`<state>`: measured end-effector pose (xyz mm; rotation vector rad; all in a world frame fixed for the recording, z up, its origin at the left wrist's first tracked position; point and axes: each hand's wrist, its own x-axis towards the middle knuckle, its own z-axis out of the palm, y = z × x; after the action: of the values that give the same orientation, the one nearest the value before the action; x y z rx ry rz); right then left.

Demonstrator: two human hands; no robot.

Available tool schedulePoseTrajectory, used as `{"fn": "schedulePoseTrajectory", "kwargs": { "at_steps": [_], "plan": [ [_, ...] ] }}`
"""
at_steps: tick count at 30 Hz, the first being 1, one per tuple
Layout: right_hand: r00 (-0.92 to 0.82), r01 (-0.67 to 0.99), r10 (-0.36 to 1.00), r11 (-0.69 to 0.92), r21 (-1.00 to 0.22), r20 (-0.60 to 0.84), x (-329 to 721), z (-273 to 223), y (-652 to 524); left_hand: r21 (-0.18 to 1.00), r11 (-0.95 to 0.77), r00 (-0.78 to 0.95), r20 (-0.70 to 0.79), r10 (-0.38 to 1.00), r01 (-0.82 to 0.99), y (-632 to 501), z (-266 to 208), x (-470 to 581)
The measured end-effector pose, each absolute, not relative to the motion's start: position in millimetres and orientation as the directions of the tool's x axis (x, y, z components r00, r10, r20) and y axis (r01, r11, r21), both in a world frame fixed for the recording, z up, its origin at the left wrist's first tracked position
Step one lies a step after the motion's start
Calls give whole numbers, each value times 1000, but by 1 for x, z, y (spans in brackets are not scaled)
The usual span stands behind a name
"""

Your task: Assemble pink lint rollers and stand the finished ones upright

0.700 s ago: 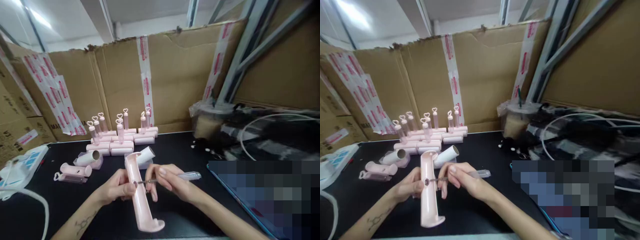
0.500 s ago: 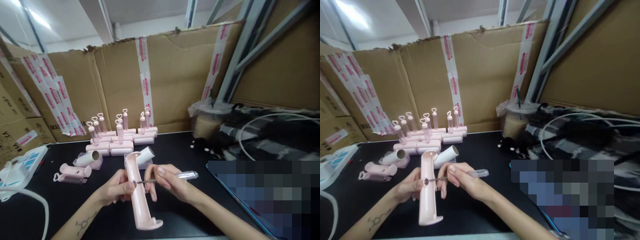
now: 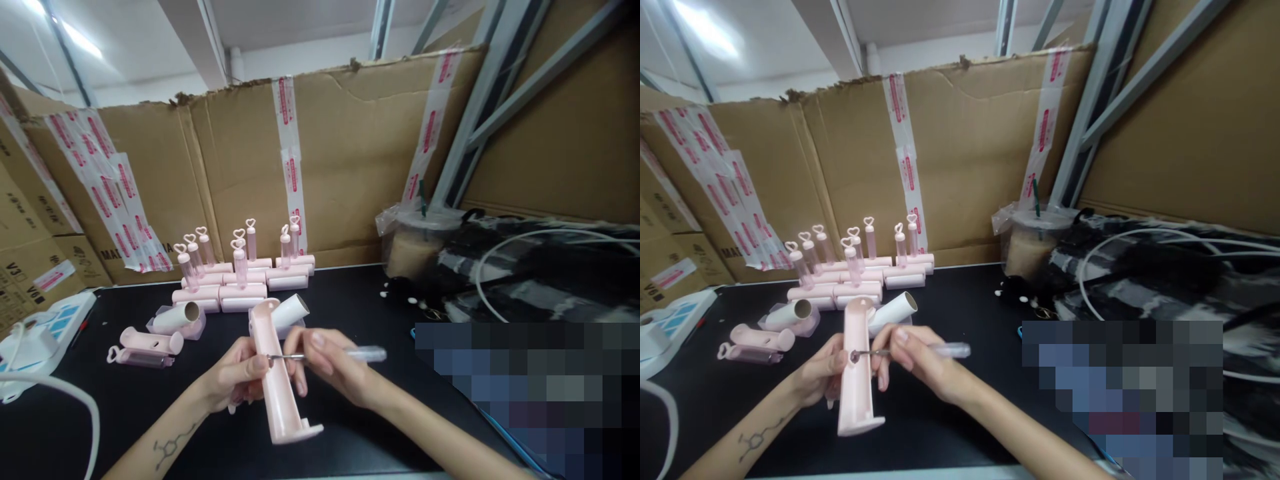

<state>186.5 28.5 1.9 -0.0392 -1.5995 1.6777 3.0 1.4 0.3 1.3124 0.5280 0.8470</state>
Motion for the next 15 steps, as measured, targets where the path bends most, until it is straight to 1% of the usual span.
{"fn": "schedulePoseTrajectory", "kwargs": {
  "at_steps": [2, 5, 7, 9, 10, 12, 14, 15],
  "plan": [
    [-677, -500, 537, 165, -850, 503, 185, 5, 26, 967, 19, 600, 144, 787, -256, 1, 1, 2],
    [-639, -499, 541, 248, -830, 546, 186, 10, 25, 966, -10, 528, 148, 836, -257, 2, 0, -4],
    [-579, -535, 582, 256, -805, 570, 189, 11, 28, 975, -29, 473, 134, 871, -221, 3, -3, -9],
    [-512, -564, 637, 257, -785, 577, 193, 12, 32, 985, -73, 462, 139, 876, -158, 3, -3, -12],
    [-467, -560, 666, 287, -777, 582, 195, 12, 35, 988, -105, 468, 148, 871, -118, 3, -2, -12],
    [-375, -464, 723, 396, -793, 581, 200, 14, 39, 984, -175, 472, 171, 865, -36, 2, 2, -13],
    [-301, -274, 758, 512, -814, 578, 206, 16, 42, 973, -230, 468, 187, 863, 35, 2, 6, -13],
    [-288, -184, 766, 545, -818, 575, 209, 18, 43, 965, -253, 464, 195, 864, 66, 2, 8, -13]
  ]
}}
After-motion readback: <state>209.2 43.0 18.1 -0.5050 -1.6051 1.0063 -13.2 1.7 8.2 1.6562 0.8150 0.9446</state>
